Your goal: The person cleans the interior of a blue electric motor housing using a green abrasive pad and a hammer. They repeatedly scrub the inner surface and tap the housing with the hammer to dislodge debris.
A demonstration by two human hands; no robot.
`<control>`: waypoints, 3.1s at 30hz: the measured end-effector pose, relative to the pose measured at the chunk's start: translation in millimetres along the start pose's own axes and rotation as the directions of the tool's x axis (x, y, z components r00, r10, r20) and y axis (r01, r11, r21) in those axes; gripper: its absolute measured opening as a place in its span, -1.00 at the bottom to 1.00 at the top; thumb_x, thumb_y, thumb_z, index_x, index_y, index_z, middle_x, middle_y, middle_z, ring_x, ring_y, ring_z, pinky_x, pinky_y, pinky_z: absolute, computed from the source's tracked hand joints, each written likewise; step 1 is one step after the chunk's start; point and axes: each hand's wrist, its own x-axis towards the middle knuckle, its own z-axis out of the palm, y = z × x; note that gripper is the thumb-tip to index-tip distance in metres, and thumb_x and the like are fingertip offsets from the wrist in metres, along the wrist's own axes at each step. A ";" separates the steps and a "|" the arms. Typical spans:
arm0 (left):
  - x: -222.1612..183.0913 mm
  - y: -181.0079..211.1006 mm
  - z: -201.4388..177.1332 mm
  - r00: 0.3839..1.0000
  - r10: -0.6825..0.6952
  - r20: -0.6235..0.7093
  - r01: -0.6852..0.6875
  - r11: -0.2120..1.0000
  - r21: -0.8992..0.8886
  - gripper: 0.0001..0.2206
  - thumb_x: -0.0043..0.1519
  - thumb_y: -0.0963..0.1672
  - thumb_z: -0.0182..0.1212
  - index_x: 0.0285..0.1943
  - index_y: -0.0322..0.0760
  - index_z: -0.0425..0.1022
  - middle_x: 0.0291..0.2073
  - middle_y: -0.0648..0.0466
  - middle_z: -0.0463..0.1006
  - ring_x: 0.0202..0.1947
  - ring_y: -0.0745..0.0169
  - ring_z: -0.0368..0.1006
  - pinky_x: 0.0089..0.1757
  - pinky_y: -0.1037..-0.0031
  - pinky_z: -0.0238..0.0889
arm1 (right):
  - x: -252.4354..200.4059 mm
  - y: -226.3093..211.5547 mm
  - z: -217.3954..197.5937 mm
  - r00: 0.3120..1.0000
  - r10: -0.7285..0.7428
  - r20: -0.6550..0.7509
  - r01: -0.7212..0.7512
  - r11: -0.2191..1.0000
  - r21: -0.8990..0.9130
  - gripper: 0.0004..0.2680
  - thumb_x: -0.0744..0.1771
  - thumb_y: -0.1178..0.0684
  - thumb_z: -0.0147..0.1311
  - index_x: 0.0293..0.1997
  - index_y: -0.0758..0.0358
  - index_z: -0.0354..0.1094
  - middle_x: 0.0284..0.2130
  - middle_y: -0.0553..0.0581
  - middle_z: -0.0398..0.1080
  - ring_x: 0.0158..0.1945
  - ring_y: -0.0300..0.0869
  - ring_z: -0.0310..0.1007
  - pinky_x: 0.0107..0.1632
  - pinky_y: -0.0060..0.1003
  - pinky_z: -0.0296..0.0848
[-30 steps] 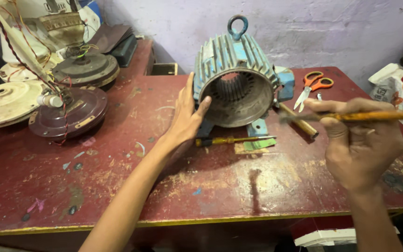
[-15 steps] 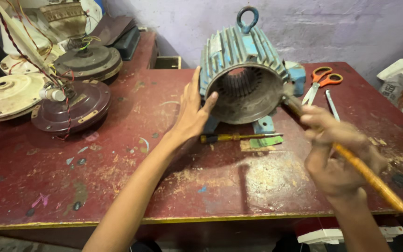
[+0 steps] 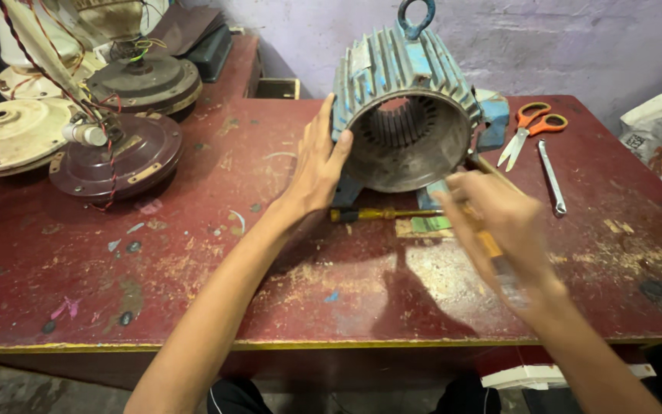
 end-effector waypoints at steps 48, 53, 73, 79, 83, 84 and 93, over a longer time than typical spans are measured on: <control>14.0 -4.7 -16.8 0.985 -0.129 -0.115 0.104 0.974 -0.202 -0.31 0.41 0.16 -0.35 0.49 -0.48 0.11 0.12 -0.35 0.57 0.10 -0.27 0.55 0.10 0.18 0.28 | 40.0 15.3 17.9 0.922 0.368 0.117 -0.288 0.454 0.843 -0.86 0.31 0.21 0.23 -0.39 0.24 0.31 -0.39 0.18 0.50 -0.31 -0.19 0.59 -0.25 -0.29 0.62; 15.6 2.2 -16.6 0.988 -0.086 -0.128 0.063 0.983 -0.174 -0.33 0.43 0.15 -0.33 0.48 -0.47 0.16 0.08 -0.36 0.59 0.11 -0.27 0.55 0.11 0.17 0.30 | 26.1 22.3 23.7 0.945 0.327 -0.017 -0.289 0.858 0.425 -0.84 0.33 0.23 0.23 -0.42 0.30 0.29 -0.42 0.24 0.49 -0.32 -0.15 0.58 -0.25 -0.20 0.62; 9.6 7.1 -18.5 0.980 -0.146 -0.137 0.134 0.986 -0.095 -0.43 0.45 0.09 -0.30 0.37 -0.41 0.35 -0.24 -0.36 0.51 -0.24 -0.13 0.44 -0.13 0.16 0.24 | 12.1 -7.1 -5.8 0.947 0.186 0.260 -0.309 0.741 0.596 -0.89 0.27 0.18 0.26 -0.43 0.28 0.39 -0.50 0.14 0.50 -0.43 -0.24 0.63 -0.44 -0.36 0.63; 13.9 -3.3 -11.9 0.986 -0.012 -0.168 -0.004 0.995 -0.095 -0.44 0.46 0.08 -0.32 0.32 -0.44 0.35 0.17 -0.30 0.52 0.20 -0.22 0.41 0.19 0.17 0.19 | 30.4 -36.7 -30.9 0.981 -0.126 0.148 0.104 0.983 0.148 -0.92 0.29 0.21 0.19 -0.36 0.35 0.36 -0.46 0.11 0.47 -0.40 -0.29 0.46 -0.37 -0.37 0.42; 12.3 -6.7 -10.1 0.986 -0.006 -0.169 -0.009 0.996 -0.087 -0.44 0.46 0.09 -0.31 0.32 -0.43 0.35 0.16 -0.29 0.52 0.19 -0.22 0.41 0.18 0.16 0.18 | 49.7 -42.8 -28.3 0.966 0.035 0.258 -0.120 0.939 0.324 -0.91 0.27 0.15 0.26 -0.41 0.27 0.42 -0.50 0.05 0.53 -0.41 -0.33 0.52 -0.43 -0.43 0.48; 11.2 -7.0 -9.2 0.986 -0.017 -0.164 0.003 0.996 -0.085 -0.44 0.46 0.10 -0.30 0.31 -0.41 0.36 0.15 -0.29 0.53 0.18 -0.22 0.41 0.17 0.17 0.19 | 52.9 -39.6 -28.4 0.980 0.087 0.179 -0.140 0.940 0.311 -0.88 0.30 0.13 0.23 -0.39 0.28 0.38 -0.48 0.07 0.52 -0.37 -0.34 0.56 -0.39 -0.45 0.52; 11.6 -10.1 -9.9 0.985 -0.075 -0.156 0.060 0.993 -0.102 -0.40 0.40 0.11 -0.19 0.37 -0.47 0.28 0.02 -0.36 0.59 0.11 -0.31 0.49 0.11 0.13 0.25 | 54.6 -24.8 -12.4 0.951 0.296 0.092 -0.310 0.913 0.263 -0.82 0.35 0.14 0.17 -0.42 0.37 0.28 -0.49 0.22 0.50 -0.35 -0.17 0.67 -0.45 -0.38 0.59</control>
